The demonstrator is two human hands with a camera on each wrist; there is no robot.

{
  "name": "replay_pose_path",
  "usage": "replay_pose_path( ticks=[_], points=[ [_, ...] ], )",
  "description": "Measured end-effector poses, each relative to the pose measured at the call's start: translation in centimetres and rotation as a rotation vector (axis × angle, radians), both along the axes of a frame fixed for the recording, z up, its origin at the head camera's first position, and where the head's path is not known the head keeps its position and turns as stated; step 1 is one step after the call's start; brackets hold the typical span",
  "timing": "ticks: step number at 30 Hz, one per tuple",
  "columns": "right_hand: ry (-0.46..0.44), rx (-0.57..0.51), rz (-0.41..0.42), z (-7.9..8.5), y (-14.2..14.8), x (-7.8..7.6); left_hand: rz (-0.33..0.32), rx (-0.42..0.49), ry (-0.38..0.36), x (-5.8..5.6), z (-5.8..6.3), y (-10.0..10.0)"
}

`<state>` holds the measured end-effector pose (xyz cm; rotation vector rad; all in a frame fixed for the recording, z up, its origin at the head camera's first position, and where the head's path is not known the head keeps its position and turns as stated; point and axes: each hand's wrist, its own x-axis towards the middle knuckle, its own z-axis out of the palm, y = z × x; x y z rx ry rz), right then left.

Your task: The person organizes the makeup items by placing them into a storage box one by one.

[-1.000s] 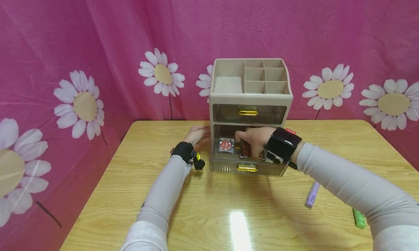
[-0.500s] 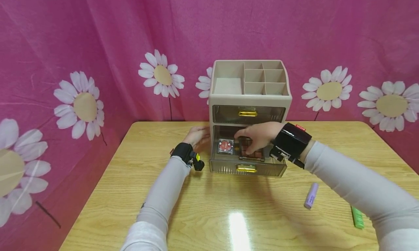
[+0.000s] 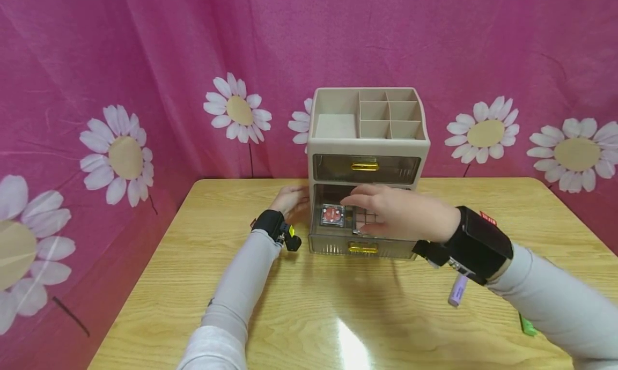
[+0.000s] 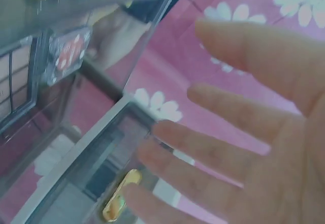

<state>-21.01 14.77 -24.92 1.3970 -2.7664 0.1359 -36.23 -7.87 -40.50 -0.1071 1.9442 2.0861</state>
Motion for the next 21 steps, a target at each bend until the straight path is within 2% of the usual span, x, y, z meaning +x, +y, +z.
replay_pose_path(
  ticks=[1,4,7,8,10,12,14,15,17,19,21],
  points=[
    [0.052,-0.013,0.006,-0.3,0.0,0.6,-0.023,0.036,0.031,-0.9,-1.1,-0.3],
    [0.197,-0.053,0.017,-1.1,0.0,2.3,-0.032,0.060,0.055,-1.6,-2.2,-0.5],
    [0.304,-0.106,0.029,-2.1,0.0,3.4,-0.010,0.023,0.046,-1.9,-2.3,-0.2],
    [0.332,-0.120,0.034,-2.4,0.0,3.7,0.010,0.000,0.025,-1.1,-1.3,0.1],
    [0.373,-0.157,0.048,-3.1,-0.1,4.2,0.009,-0.005,0.029,-0.9,-1.0,0.1],
    [0.424,-0.177,0.066,-3.9,-0.1,4.5,-0.019,0.053,0.057,-2.5,-2.9,-0.4],
    [0.468,-0.180,0.080,-4.8,-0.1,4.8,-0.057,0.124,0.102,-4.7,-5.5,-1.2],
    [0.486,-0.175,0.081,-5.2,-0.1,5.0,-0.055,0.123,0.096,-5.3,-6.1,-1.2],
    [0.511,-0.158,0.076,-6.0,0.0,5.1,-0.048,0.106,0.086,-5.8,-6.6,-1.3],
    [0.520,-0.144,0.066,-6.6,0.2,5.2,-0.020,0.050,0.042,-4.1,-4.4,-0.7],
    [0.531,-0.139,0.062,-7.2,0.2,5.1,0.008,-0.030,-0.010,-1.6,-1.5,0.0]
  ],
)
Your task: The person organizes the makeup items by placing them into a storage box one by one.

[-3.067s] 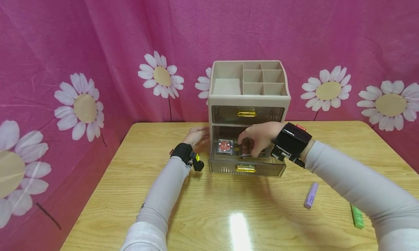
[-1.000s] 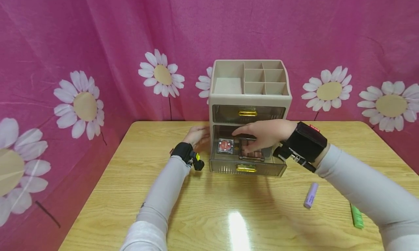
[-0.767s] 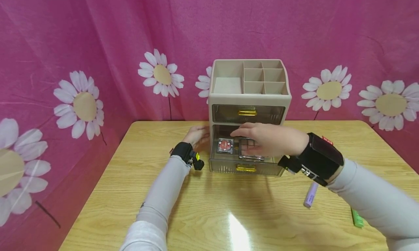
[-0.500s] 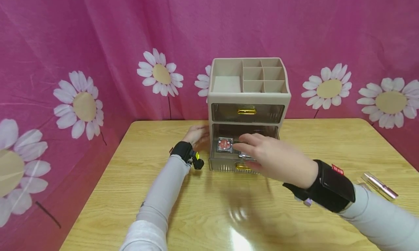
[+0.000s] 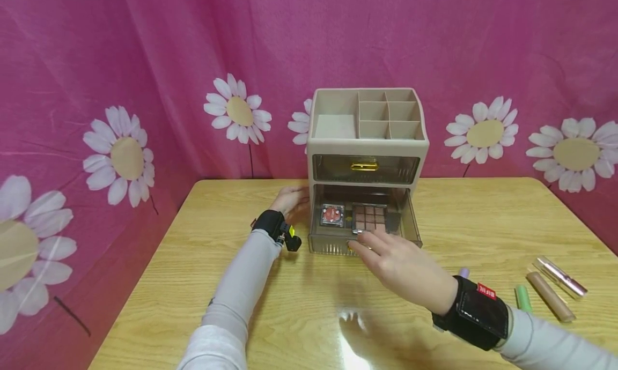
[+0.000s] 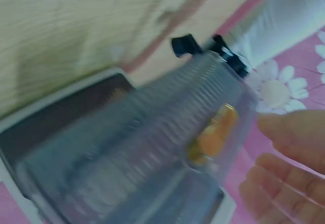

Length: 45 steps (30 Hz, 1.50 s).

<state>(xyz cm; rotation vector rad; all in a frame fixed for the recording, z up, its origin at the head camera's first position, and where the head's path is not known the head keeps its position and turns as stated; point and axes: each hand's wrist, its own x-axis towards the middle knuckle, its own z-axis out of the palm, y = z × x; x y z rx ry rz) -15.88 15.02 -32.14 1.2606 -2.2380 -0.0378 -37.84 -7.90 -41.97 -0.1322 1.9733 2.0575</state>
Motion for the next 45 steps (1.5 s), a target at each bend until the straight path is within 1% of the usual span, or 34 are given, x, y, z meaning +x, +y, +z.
replay_pose_path(
  ticks=[1,3,5,7,12,16,19,27,28,30,33,34,35,36,37,38,40,41,42,43,44,45],
  points=[
    [0.004,-0.002,-0.001,-0.3,0.0,-0.1,0.003,-0.024,-0.007,1.0,1.1,0.2],
    [0.019,-0.006,0.000,-0.9,0.1,-0.2,0.000,-0.035,-0.019,2.5,2.8,0.4],
    [0.032,-0.010,0.002,-1.5,0.2,-0.4,-0.003,-0.038,-0.023,3.4,3.7,0.4],
    [0.045,-0.018,0.002,-2.1,0.2,-0.6,-0.002,-0.021,-0.021,4.0,4.2,0.5],
    [0.090,-0.031,0.014,-3.3,0.2,-0.9,0.008,0.026,-0.009,3.8,3.6,0.5],
    [0.131,-0.055,0.035,-3.9,0.2,-1.0,0.016,0.035,0.009,2.7,2.1,0.4],
    [0.148,-0.079,0.047,-4.0,0.2,-1.2,0.020,0.032,0.011,2.1,1.3,0.3],
    [0.150,-0.124,0.057,-4.3,0.1,-1.6,0.017,0.031,0.002,1.9,1.4,0.3],
    [0.152,-0.127,0.057,-4.2,0.1,-1.7,0.016,0.022,0.001,2.3,1.9,0.3],
    [0.145,-0.128,0.048,-4.1,0.1,-1.8,0.014,0.015,-0.003,2.3,2.0,0.4],
    [0.130,-0.127,0.030,-4.0,0.2,-2.1,-0.001,0.042,0.027,2.2,1.8,0.2],
    [0.123,-0.126,0.025,-4.0,0.2,-2.2,-0.014,0.063,0.049,1.0,0.4,-0.1],
    [0.116,-0.122,0.018,-3.9,0.2,-2.4,-0.024,0.094,0.069,-0.6,-1.5,-0.4],
    [0.114,-0.121,0.014,-3.9,0.2,-2.6,-0.035,0.120,0.091,-1.8,-2.8,-0.7],
    [0.111,-0.122,0.012,-3.9,0.2,-2.8,-0.046,0.140,0.104,-2.6,-3.9,-1.0],
    [0.109,-0.120,0.009,-3.9,0.2,-2.9,-0.044,0.142,0.099,-3.4,-4.6,-1.0],
    [0.106,-0.113,0.001,-3.8,0.3,-3.3,-0.026,0.129,0.083,-4.3,-5.4,-1.0],
    [0.105,-0.111,-0.004,-3.7,0.3,-3.5,-0.007,0.113,0.058,-3.7,-4.6,-0.7],
    [0.104,-0.112,-0.008,-3.7,0.3,-3.7,0.003,0.102,0.046,-3.3,-4.1,-0.5],
    [0.102,-0.110,-0.012,-3.6,0.3,-3.9,-0.011,0.126,0.060,-3.5,-4.4,-0.6],
    [0.101,-0.110,-0.017,-3.6,0.3,-4.1,-0.006,0.129,0.056,-4.1,-5.0,-0.7],
    [0.099,-0.110,-0.021,-3.6,0.3,-4.4,-0.013,0.145,0.067,-5.2,-6.3,-0.8]
  ],
)
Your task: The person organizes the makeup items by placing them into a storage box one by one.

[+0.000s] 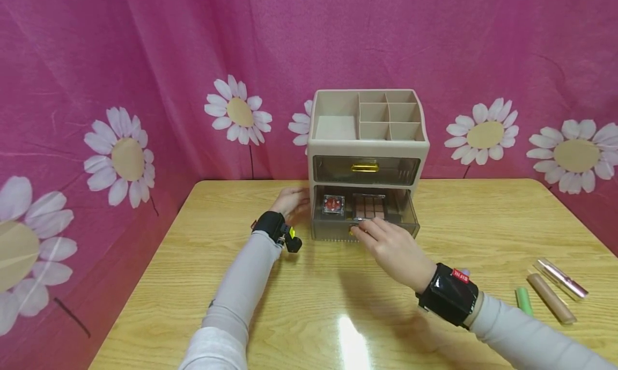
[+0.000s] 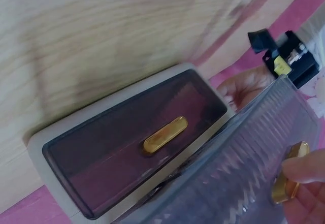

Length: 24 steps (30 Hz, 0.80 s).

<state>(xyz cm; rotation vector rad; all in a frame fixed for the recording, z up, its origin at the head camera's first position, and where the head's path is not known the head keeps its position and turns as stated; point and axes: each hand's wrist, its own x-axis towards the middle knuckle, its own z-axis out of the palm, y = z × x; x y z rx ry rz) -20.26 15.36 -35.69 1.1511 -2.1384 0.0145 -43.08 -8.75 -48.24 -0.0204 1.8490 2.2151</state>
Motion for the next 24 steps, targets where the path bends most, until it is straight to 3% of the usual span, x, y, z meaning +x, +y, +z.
replay_pose_path(
  ticks=[4,7,8,11,19,24],
  points=[
    [-0.019,-0.010,-0.018,0.1,0.1,-1.1,-0.064,0.101,0.040,-7.2,-7.9,-1.5],
    [-0.027,-0.015,-0.034,0.2,0.1,-1.9,-0.069,0.102,0.012,-11.2,-12.0,-2.0],
    [-0.027,-0.016,-0.037,0.2,0.1,-2.1,-0.073,0.102,0.009,-11.9,-12.8,-2.1],
    [-0.028,-0.019,-0.042,0.3,0.0,-2.9,-0.077,0.104,-0.002,-13.2,-14.1,-2.4],
    [-0.049,-0.032,-0.075,0.4,-0.2,-4.6,-0.038,0.080,-0.023,-12.8,-13.6,-2.2],
    [-0.053,-0.037,-0.086,0.3,-0.2,-5.6,-0.052,0.092,-0.028,-14.0,-14.7,-2.2]
  ],
)
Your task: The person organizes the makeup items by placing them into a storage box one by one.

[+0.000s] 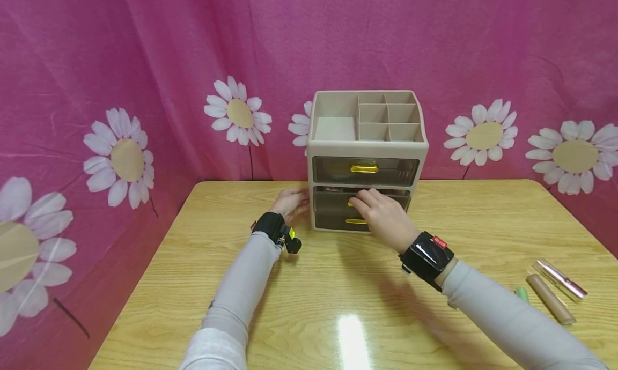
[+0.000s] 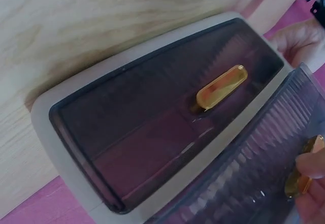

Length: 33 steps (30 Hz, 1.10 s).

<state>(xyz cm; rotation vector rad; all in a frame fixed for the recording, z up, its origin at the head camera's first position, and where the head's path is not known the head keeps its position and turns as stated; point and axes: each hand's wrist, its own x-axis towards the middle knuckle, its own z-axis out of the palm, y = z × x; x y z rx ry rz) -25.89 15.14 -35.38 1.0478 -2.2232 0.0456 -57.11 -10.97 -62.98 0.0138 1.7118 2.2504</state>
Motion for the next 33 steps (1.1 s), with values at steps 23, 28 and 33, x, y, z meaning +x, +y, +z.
replay_pose_path(
  ticks=[23,28,33],
  points=[
    [0.005,-0.015,-0.034,-0.3,0.0,-1.8,0.042,-0.083,0.025,12.5,13.0,1.7],
    [-0.010,-0.013,-0.044,-0.1,-0.1,-1.5,0.027,-0.068,0.007,5.6,5.8,0.6],
    [-0.002,-0.027,-0.024,0.1,-0.6,-0.8,0.041,-0.097,0.020,10.3,10.8,1.5]
  ],
)
